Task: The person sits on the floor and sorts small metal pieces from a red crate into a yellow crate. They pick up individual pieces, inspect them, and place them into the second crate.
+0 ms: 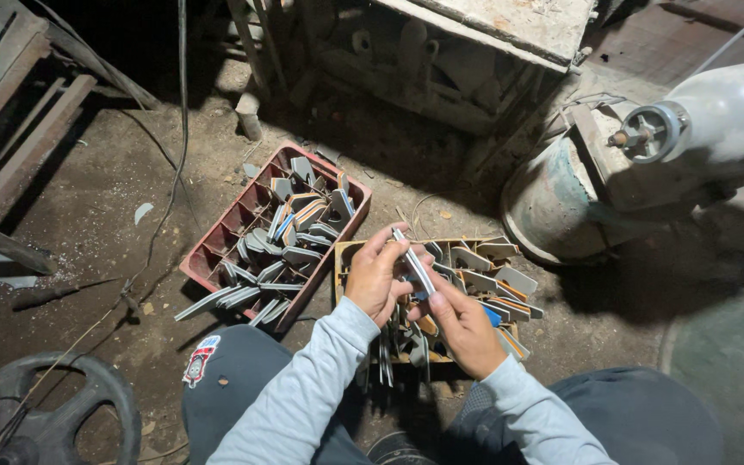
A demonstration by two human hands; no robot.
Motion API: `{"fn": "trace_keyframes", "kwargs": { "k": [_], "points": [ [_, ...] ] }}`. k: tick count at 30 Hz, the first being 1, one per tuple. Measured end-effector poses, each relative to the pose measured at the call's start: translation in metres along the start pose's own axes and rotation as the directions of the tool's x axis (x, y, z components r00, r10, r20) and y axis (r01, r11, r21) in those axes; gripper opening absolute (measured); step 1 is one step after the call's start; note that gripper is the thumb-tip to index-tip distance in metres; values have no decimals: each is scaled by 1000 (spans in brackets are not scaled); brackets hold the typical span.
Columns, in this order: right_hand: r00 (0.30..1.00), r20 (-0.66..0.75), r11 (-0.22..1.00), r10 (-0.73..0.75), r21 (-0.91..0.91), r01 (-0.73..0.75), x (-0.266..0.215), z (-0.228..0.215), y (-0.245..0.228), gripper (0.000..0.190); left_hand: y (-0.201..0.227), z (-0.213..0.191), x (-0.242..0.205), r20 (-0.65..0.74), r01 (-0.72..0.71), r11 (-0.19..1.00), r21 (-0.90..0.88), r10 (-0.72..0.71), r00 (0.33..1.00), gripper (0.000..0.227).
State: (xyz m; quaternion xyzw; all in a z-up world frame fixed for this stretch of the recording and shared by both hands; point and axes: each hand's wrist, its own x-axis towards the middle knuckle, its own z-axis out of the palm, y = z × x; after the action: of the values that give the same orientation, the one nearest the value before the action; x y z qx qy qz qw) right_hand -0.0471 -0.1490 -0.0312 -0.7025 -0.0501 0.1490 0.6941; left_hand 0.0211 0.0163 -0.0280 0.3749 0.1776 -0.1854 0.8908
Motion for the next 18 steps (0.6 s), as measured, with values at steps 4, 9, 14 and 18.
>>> {"fn": "trace_keyframes", "kwargs": {
  "k": [4,9,14,18],
  "points": [
    [1000,12,993,10,119,-11,-3,-3,-9,56,4,-1,-1,82,35,998,-42,-32,996,50],
    [991,132,991,4,133,-22,-4,-14,-25,62,4,-4,2,149,104,994,-38,-97,984,56],
    [948,318,993,17,-120,22,-14,-31,-50,77,17,-13,6,116,79,992,-95,-67,991,56],
    [956,294,994,13,-105,19,-19,-24,-52,80,15,-19,5,121,73,992,-106,-60,991,55]
  ]
}}
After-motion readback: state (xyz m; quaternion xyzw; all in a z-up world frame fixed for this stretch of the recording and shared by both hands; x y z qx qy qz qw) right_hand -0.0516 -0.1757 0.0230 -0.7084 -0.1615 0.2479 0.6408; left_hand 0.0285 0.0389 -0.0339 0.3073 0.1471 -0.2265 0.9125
